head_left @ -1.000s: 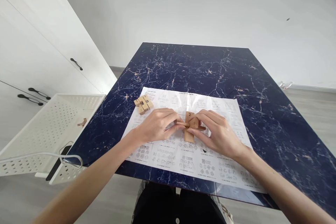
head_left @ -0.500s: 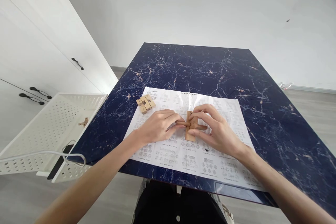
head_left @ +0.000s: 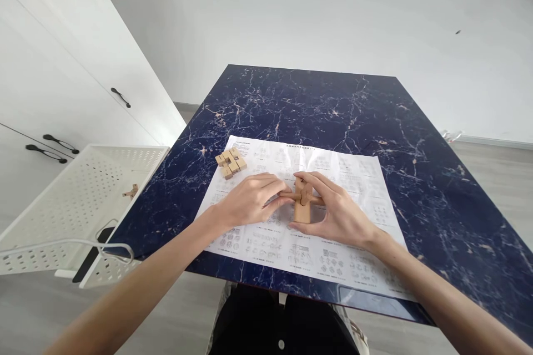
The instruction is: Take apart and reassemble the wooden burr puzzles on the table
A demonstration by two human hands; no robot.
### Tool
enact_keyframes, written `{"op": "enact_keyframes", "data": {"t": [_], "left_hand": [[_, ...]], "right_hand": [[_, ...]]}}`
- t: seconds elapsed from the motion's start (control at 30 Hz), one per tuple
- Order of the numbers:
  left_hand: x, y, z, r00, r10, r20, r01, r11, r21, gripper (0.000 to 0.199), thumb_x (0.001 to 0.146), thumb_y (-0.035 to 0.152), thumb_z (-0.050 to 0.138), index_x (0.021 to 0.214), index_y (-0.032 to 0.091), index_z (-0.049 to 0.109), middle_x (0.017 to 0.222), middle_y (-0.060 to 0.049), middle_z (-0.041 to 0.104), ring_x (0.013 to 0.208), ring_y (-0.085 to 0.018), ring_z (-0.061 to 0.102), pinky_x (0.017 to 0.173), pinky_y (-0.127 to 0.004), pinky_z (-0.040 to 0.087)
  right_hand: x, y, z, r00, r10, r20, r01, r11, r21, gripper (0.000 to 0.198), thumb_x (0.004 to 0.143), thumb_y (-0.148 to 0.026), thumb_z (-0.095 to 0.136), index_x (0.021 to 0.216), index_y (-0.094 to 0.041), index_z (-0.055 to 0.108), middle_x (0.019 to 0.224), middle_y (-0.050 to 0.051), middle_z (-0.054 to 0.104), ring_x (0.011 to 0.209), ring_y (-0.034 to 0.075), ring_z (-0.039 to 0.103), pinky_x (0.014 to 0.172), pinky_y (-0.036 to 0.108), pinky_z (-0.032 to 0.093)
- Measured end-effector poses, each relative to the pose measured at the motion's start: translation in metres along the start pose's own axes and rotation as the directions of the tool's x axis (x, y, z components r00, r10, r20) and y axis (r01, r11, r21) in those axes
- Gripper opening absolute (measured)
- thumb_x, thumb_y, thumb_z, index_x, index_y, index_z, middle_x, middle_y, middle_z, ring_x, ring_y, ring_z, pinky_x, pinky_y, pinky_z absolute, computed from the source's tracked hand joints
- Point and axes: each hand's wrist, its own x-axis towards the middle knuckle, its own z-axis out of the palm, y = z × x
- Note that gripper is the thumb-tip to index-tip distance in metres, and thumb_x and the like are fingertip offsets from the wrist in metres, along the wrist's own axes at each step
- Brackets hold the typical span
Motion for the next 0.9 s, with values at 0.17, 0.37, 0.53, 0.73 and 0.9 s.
{"op": "enact_keyframes", "data": {"t": [0.17, 0.37, 0.53, 0.73, 0.9], "left_hand": [[0.000, -0.001, 0.000, 1.000, -0.016, 0.006, 0.016, 0.999, -0.032, 0.018, 0.109, 0.030, 0.058, 0.102, 0.016, 0.068, 0.086, -0.006, 0.076, 0.074, -0.018, 0.071, 0.072, -0.031, 0.060], [0.001, 0.001, 0.001, 0.999, -0.037, 0.028, 0.038, 0.999, -0.032, 0.021, 0.110, 0.029, 0.056, 0.107, 0.014, 0.070, 0.088, -0.007, 0.078, 0.075, -0.018, 0.072, 0.070, -0.031, 0.059], [0.004, 0.007, 0.005, 0.999, -0.045, 0.015, 0.045, 0.998, -0.043, 0.022, 0.111, 0.029, 0.055, 0.110, 0.014, 0.072, 0.086, -0.007, 0.079, 0.071, -0.018, 0.074, 0.066, -0.030, 0.059], [0.011, 0.015, -0.008, 0.968, -0.247, 0.037, 0.246, 0.913, -0.325, 0.017, 0.106, 0.033, 0.066, 0.108, 0.018, 0.074, 0.093, -0.005, 0.083, 0.080, -0.018, 0.079, 0.070, -0.027, 0.062], [0.012, 0.020, -0.014, 0.880, -0.442, 0.176, 0.451, 0.658, -0.604, 0.024, 0.106, 0.039, 0.064, 0.108, 0.016, 0.069, 0.086, -0.006, 0.082, 0.074, -0.018, 0.079, 0.066, -0.027, 0.064]], "right_hand": [[0.001, -0.001, -0.002, 1.000, 0.016, 0.003, -0.016, 1.000, -0.009, 0.082, 0.084, -0.047, 0.085, 0.152, -0.024, 0.046, 0.144, 0.017, 0.061, 0.123, 0.037, 0.069, 0.095, 0.057, 0.066], [-0.001, 0.000, -0.004, 0.999, 0.038, 0.016, -0.038, 0.999, 0.028, 0.085, 0.082, -0.048, 0.087, 0.153, -0.025, 0.047, 0.143, 0.016, 0.061, 0.122, 0.037, 0.070, 0.097, 0.059, 0.065], [-0.001, -0.003, -0.007, 0.997, 0.078, -0.002, -0.078, 0.995, 0.054, 0.085, 0.080, -0.055, 0.089, 0.150, -0.024, 0.051, 0.139, 0.017, 0.066, 0.116, 0.036, 0.073, 0.094, 0.058, 0.066], [-0.001, -0.002, -0.023, 0.997, 0.046, 0.059, -0.056, 0.981, 0.183, 0.091, 0.083, -0.075, 0.079, 0.153, -0.024, 0.051, 0.142, 0.017, 0.069, 0.122, 0.037, 0.072, 0.095, 0.055, 0.064], [0.000, -0.003, -0.029, 1.000, 0.015, 0.015, -0.018, 0.986, 0.167, 0.043, 0.111, -0.058, 0.046, 0.118, -0.023, 0.069, 0.112, 0.011, 0.076, 0.095, 0.025, 0.073, 0.081, 0.040, 0.059]]}}
